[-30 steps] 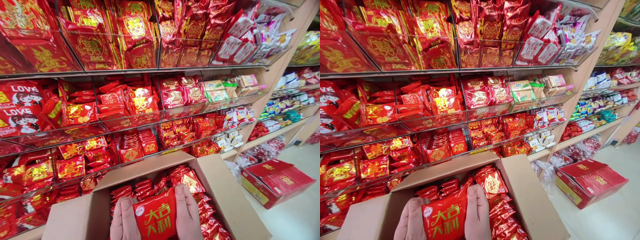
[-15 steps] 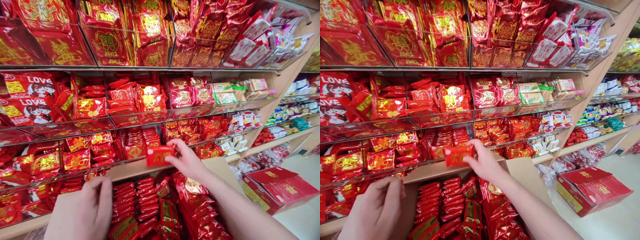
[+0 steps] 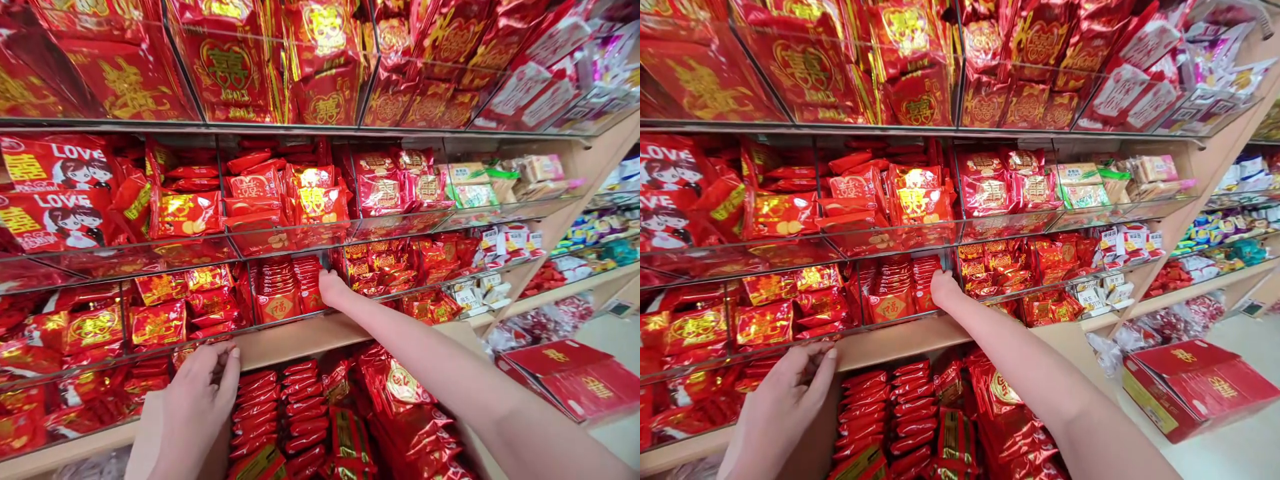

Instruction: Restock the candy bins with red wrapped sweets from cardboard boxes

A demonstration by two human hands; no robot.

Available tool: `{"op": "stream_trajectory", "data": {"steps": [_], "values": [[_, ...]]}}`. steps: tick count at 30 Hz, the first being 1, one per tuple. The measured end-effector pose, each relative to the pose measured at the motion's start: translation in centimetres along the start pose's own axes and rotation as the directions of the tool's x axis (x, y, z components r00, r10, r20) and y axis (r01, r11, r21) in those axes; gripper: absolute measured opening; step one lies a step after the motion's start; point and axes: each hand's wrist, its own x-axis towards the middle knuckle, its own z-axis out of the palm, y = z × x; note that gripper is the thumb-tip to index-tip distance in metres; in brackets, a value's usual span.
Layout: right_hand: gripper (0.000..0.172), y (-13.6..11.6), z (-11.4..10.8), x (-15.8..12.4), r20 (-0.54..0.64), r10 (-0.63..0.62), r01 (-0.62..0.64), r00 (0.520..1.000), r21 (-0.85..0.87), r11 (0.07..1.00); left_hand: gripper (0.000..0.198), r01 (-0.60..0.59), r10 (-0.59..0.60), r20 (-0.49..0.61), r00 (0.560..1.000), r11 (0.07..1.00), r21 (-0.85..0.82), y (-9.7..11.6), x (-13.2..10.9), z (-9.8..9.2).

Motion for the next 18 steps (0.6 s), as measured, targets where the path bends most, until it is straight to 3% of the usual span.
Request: {"op": "stream_trajectory", "data": {"steps": [5, 18], "values": [[0.071, 0.4, 1.0, 1.5, 0.039, 0.039, -0.042, 0.998, 0.068, 0.997, 0.022, -0.088, 0.085, 0.041, 0.996, 0.993, 0.079, 0.4, 0.3, -0.1], [0.077, 0.9, 0.4, 0.0, 0.0, -0.03, 0.03, 1.0, 0.077, 0.997, 0.023, -0.136, 0.124, 0.086, 0.989, 0.981, 0.14, 0.3, 0.3, -0.3]]}}
